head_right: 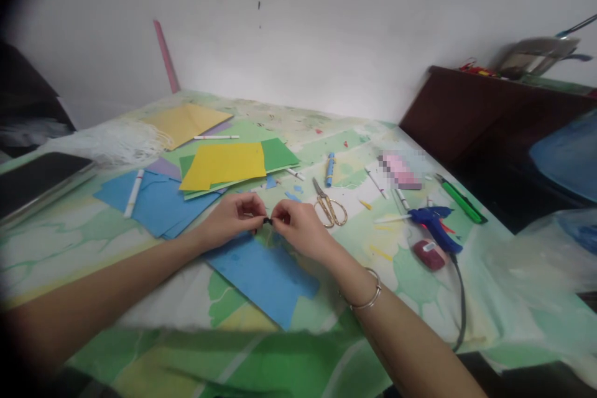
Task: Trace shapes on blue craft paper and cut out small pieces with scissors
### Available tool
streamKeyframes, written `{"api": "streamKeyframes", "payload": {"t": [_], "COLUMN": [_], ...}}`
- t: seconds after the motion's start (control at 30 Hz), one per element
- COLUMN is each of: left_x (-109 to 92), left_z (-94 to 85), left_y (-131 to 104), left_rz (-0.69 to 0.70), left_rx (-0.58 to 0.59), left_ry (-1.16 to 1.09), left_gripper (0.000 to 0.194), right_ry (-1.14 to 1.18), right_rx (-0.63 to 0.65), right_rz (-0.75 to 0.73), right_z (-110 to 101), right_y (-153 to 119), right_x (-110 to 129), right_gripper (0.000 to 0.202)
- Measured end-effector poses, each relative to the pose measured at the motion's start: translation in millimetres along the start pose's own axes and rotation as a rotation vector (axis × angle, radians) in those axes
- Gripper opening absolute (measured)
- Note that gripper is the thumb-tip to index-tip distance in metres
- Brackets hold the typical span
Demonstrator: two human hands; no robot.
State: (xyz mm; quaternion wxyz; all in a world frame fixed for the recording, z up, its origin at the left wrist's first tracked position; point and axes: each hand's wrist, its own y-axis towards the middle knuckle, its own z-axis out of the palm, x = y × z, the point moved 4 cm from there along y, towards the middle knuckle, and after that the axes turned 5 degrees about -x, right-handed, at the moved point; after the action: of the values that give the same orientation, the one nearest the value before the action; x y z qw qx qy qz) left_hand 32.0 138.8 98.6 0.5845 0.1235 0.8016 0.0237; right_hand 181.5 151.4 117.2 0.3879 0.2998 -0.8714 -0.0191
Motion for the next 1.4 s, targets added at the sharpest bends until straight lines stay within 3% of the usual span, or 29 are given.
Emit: {"api": "streamKeyframes", "payload": {"t": [0.13, 0.33, 0.67, 1.03, 1.23, 1.4], "left_x": [-3, -13, -20, -11, -7, -10], "left_z": [3.0, 12.2, 29.4, 29.8, 27.1, 14.6], "left_y": [-4, -15, -20, -16, -12, -8], "left_rz": [0.041, 0.131, 0.083, -0.014, -0.078, -0.143], "left_rx": [0.039, 0.119, 0.055, 0.048, 0.089, 0.113], "left_ry": [0.146, 0.374, 0.594, 0.543, 0.381, 0.185], "left_gripper": [0.010, 0.007, 0.009, 0.006, 0.008, 0.009], "right_ry": [0.048, 0.162, 0.243, 0.281, 0.350, 0.405], "right_rx": [-0.107, -0.134, -0.181, -0.114, -0.007, 0.106], "right_rz": [0.047, 0.091, 0.074, 0.115, 0.131, 0.089], "right_z": [-8, -9, -9, -6, -17, -19], "right_y": [5, 8, 8, 9, 7, 1], "right_x": [-16, -34, -34, -34, -28, -10], "right_gripper": [0.006, 0.007, 0.011, 0.013, 0.015, 0.014]}}
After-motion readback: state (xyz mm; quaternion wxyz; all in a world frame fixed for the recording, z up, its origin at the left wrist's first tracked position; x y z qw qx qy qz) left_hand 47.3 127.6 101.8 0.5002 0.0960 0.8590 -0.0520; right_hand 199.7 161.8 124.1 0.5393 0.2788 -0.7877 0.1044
